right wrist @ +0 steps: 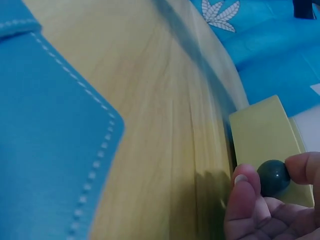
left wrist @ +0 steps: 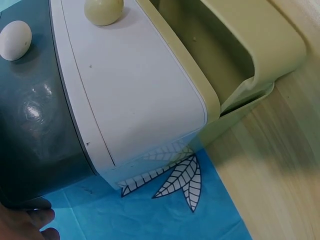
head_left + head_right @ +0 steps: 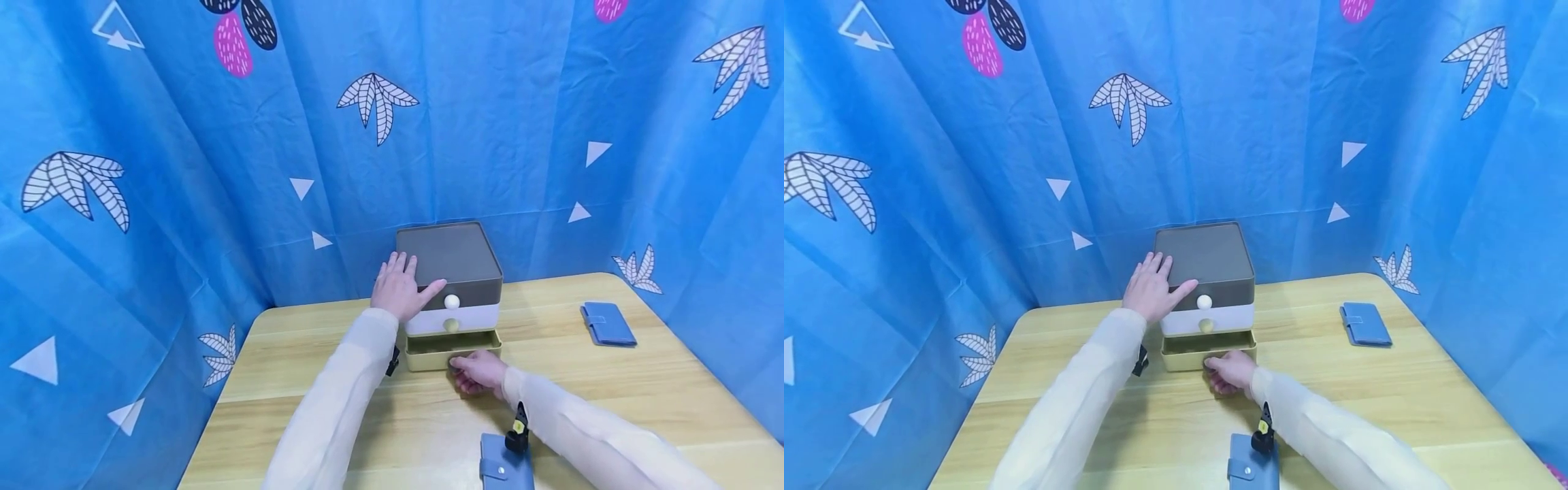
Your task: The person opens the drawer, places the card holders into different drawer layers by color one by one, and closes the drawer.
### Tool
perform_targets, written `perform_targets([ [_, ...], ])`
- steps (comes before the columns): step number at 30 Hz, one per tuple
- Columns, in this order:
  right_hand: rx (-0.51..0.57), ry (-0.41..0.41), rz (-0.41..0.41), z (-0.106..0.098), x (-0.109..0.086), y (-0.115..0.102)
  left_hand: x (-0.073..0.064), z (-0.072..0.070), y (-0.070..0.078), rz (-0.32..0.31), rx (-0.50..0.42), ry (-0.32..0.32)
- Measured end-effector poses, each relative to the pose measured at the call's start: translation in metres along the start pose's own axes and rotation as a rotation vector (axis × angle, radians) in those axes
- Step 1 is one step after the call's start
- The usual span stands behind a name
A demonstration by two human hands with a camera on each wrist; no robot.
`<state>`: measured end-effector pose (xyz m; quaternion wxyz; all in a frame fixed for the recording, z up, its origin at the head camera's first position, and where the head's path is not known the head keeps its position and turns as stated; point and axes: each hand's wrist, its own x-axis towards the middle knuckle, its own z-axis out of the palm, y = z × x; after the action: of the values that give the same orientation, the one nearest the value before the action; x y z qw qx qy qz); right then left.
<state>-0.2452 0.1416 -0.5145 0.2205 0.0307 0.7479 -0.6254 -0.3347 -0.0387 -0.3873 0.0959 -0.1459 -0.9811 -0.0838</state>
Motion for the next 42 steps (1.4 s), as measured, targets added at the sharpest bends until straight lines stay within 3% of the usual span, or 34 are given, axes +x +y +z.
perform_targets([
  [19, -0.035, -0.128, -0.033, -0.003, -0.038, 0.007, 0.0, 0.0, 0.001, -0.003, 0.001, -0.003],
  [42, -0.01, -0.181, -0.051, 0.004, -0.069, 0.021, -0.002, -0.003, 0.002, -0.006, -0.02, -0.01],
])
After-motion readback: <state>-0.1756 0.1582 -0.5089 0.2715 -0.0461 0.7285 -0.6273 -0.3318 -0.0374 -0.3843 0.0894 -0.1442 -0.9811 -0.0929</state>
